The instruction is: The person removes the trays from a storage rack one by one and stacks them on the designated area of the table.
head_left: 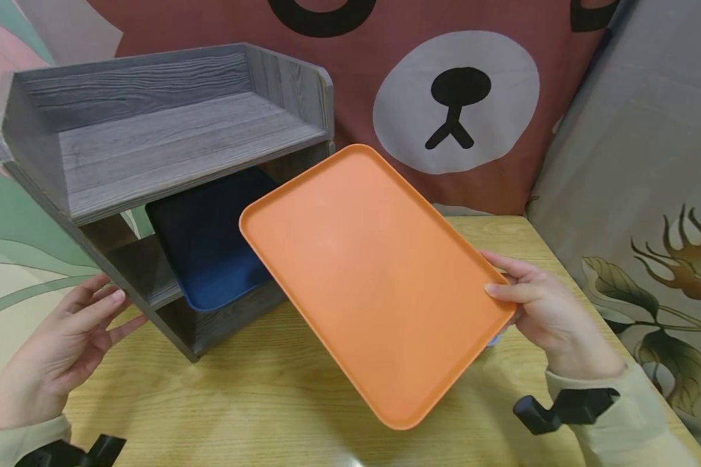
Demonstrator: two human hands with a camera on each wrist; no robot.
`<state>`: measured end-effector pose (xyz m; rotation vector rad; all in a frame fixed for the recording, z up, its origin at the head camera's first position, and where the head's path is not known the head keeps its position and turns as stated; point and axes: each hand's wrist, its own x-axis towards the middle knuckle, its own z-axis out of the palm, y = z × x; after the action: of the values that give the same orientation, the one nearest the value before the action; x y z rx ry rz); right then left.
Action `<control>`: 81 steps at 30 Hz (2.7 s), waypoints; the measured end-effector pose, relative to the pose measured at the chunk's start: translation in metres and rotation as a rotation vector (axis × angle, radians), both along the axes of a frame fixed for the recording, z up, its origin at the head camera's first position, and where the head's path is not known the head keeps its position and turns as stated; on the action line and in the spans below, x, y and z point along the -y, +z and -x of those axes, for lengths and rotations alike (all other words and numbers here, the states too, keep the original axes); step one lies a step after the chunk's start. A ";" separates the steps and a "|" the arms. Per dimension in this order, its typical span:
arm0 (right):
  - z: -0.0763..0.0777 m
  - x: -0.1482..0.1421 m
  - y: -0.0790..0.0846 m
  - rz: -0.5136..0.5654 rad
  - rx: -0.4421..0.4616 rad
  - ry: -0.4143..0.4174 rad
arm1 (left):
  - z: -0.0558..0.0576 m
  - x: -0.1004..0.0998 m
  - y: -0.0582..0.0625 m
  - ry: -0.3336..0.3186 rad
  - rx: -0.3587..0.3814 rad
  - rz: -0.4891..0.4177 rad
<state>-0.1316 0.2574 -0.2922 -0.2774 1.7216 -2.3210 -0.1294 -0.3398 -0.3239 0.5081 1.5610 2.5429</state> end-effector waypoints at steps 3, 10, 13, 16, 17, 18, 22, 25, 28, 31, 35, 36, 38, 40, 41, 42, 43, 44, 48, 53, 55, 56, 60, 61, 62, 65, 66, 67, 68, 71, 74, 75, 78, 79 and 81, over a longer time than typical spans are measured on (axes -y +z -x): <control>-0.002 -0.008 0.000 0.011 -0.008 0.007 | 0.000 0.000 0.000 0.003 0.007 -0.001; -0.008 -0.029 0.000 0.059 -0.001 -0.045 | 0.000 0.001 -0.001 0.011 0.013 0.006; -0.010 -0.040 0.000 0.077 -0.009 -0.054 | 0.000 0.001 -0.001 0.019 0.017 0.008; -0.011 -0.049 -0.001 0.124 -0.007 -0.047 | 0.000 0.002 -0.001 0.017 0.016 0.004; -0.011 -0.052 -0.002 0.136 -0.006 -0.046 | 0.000 0.002 -0.001 0.014 0.014 0.002; -0.011 -0.055 -0.003 0.149 -0.006 -0.040 | 0.000 0.002 -0.001 0.010 0.013 0.000; -0.011 -0.065 -0.005 0.177 -0.018 -0.035 | 0.001 0.002 -0.001 0.008 0.007 0.005; -0.011 -0.068 -0.007 0.208 -0.020 -0.050 | 0.001 0.002 -0.001 0.021 0.010 0.016; -0.011 -0.070 -0.008 0.243 -0.012 -0.083 | 0.001 0.002 -0.001 0.026 0.013 0.022; -0.011 -0.070 -0.009 0.281 0.008 -0.118 | 0.001 0.001 0.000 0.020 0.013 0.017; -0.010 -0.069 -0.011 0.304 0.048 -0.156 | 0.001 0.001 0.001 0.002 0.009 0.010; -0.009 -0.068 -0.012 0.302 0.059 -0.168 | 0.001 0.001 0.001 -0.002 0.008 0.008; -0.008 -0.066 -0.013 0.283 0.075 -0.194 | 0.001 0.001 0.001 -0.008 0.007 0.002; -0.006 -0.063 -0.015 0.274 0.089 -0.210 | 0.001 0.001 0.001 -0.010 0.010 -0.004; -0.006 -0.062 -0.017 0.273 0.093 -0.217 | 0.000 0.001 0.001 -0.010 0.010 -0.005; -0.005 -0.060 -0.018 0.270 0.096 -0.224 | 0.000 0.001 0.001 -0.009 0.010 -0.005; -0.004 -0.059 -0.020 0.269 0.099 -0.229 | 0.000 0.002 0.001 -0.010 0.011 -0.007; -0.003 -0.057 -0.021 0.274 0.104 -0.232 | 0.000 0.002 0.001 -0.010 0.009 -0.003; -0.001 -0.051 -0.027 0.279 0.109 -0.257 | -0.001 0.002 0.000 -0.007 0.000 0.007; 0.003 -0.046 -0.034 0.284 0.126 -0.278 | -0.001 0.001 0.000 0.000 -0.007 0.004; 0.005 -0.043 -0.035 0.286 0.138 -0.287 | -0.001 0.001 0.000 0.001 -0.008 -0.002; 0.006 -0.042 -0.036 0.289 0.151 -0.296 | -0.002 0.001 0.000 0.001 -0.008 -0.005; 0.008 -0.038 -0.041 0.297 0.161 -0.298 | -0.002 0.001 0.000 -0.003 -0.002 -0.008; 0.009 -0.037 -0.042 0.298 0.170 -0.302 | -0.002 0.001 0.000 -0.003 0.001 -0.007; 0.009 -0.036 -0.043 0.305 0.178 -0.305 | -0.002 0.001 0.000 -0.001 0.003 -0.006; 0.010 -0.033 -0.045 0.289 0.205 -0.321 | -0.002 0.001 0.000 0.004 0.007 -0.001; 0.010 -0.032 -0.046 0.287 0.221 -0.329 | -0.003 0.002 0.000 0.005 0.008 -0.002; 0.011 -0.031 -0.046 0.280 0.233 -0.333 | -0.003 0.002 0.000 0.005 0.007 -0.004; 0.011 -0.030 -0.047 0.272 0.241 -0.335 | -0.002 0.001 0.000 0.005 0.006 -0.006; 0.013 -0.029 -0.048 0.256 0.265 -0.337 | -0.002 0.001 0.000 0.002 0.002 -0.007; 0.014 -0.028 -0.050 0.239 0.278 -0.339 | -0.003 0.001 0.000 0.007 0.004 -0.004; 0.015 -0.028 -0.051 0.232 0.283 -0.339 | -0.003 0.001 0.000 0.011 0.006 -0.003; 0.016 -0.027 -0.054 0.211 0.296 -0.339 | -0.003 0.001 0.000 0.020 0.014 0.001; 0.016 -0.026 -0.055 0.197 0.298 -0.340 | -0.003 0.001 0.000 0.022 0.016 0.001; 0.016 -0.025 -0.057 0.166 0.305 -0.342 | -0.003 0.001 0.000 0.023 0.018 0.000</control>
<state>-0.1472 0.2826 -0.3491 0.3563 1.5248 -2.5791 -0.1259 -0.3407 -0.3234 0.4687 1.5700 2.5569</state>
